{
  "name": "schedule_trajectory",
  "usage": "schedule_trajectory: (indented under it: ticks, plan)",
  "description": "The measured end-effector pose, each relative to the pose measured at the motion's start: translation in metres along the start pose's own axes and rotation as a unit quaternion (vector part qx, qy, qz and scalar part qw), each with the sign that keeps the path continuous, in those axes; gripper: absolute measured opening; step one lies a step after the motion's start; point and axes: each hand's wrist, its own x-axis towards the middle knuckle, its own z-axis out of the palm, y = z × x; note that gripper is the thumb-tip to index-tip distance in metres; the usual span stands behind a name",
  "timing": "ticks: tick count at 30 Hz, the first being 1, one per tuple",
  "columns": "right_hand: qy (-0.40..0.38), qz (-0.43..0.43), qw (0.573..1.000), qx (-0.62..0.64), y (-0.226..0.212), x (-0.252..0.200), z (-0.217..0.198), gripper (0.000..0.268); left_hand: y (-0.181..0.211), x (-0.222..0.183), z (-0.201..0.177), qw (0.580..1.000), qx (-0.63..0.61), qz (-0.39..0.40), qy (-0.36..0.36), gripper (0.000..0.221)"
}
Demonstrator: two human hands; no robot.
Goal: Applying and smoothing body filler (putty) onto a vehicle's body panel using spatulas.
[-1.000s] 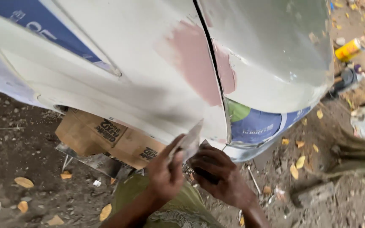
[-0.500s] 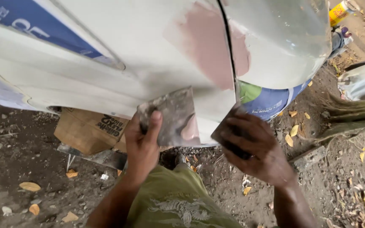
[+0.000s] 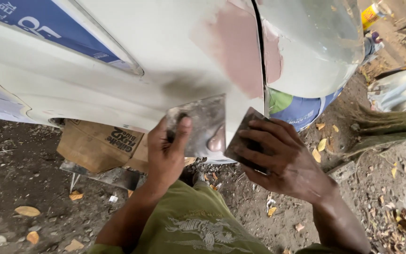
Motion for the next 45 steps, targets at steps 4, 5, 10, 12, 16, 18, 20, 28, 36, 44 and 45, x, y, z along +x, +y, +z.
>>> schedule_trajectory:
  ticks: [4, 5, 10, 12, 16, 18, 20, 28, 36, 44, 45]
  plan:
    - [-0.020, 0.010, 0.999, -0.036, 0.030, 0.012, -0.012, 0.036, -0.001, 0.004, -0.018, 0.995, -0.049, 0.035, 0.076, 0.036]
    - [-0.022, 0.012, 0.999, -0.038, 0.042, 0.018, -0.013, 0.036, -0.007, 0.001, -0.025, 0.995, -0.052, 0.034, 0.074, 0.036]
    - [0.171, 0.052, 0.968, -0.175, 0.075, 0.056, -0.018, 0.039, -0.009, -0.013, -0.043, 0.996, 0.022, -0.043, 0.079, 0.035]
    - [0.183, 0.045, 0.964, -0.188, 0.076, 0.067, -0.023, 0.036, -0.019, -0.021, -0.052, 0.993, 0.042, -0.057, 0.091, 0.034]
    - [0.194, 0.044, 0.960, -0.200, 0.075, 0.076, -0.024, 0.034, -0.011, -0.023, -0.055, 0.986, 0.056, -0.091, 0.127, 0.030]
    - [0.193, 0.044, 0.959, -0.203, 0.077, 0.078, -0.025, 0.033, -0.018, -0.024, -0.058, 0.988, 0.040, -0.078, 0.127, 0.029]
    - [0.190, 0.046, 0.959, -0.207, 0.078, 0.076, -0.024, 0.032, -0.019, -0.025, -0.058, 0.990, 0.024, -0.067, 0.125, 0.028]
    - [0.184, 0.017, 0.960, -0.209, 0.095, 0.062, -0.020, 0.028, -0.022, -0.025, -0.057, 0.984, 0.068, -0.096, 0.130, 0.029]
    - [0.183, -0.018, 0.963, -0.197, 0.108, 0.051, -0.021, 0.032, -0.014, -0.023, -0.053, 0.983, 0.045, -0.109, 0.139, 0.032]
    - [0.176, -0.034, 0.965, -0.194, 0.102, 0.076, -0.034, 0.032, -0.021, -0.030, -0.058, 0.977, 0.083, -0.123, 0.153, 0.035]
    - [0.169, -0.036, 0.965, -0.196, 0.101, 0.076, -0.035, 0.032, -0.025, -0.031, -0.060, 0.979, 0.079, -0.113, 0.153, 0.034]
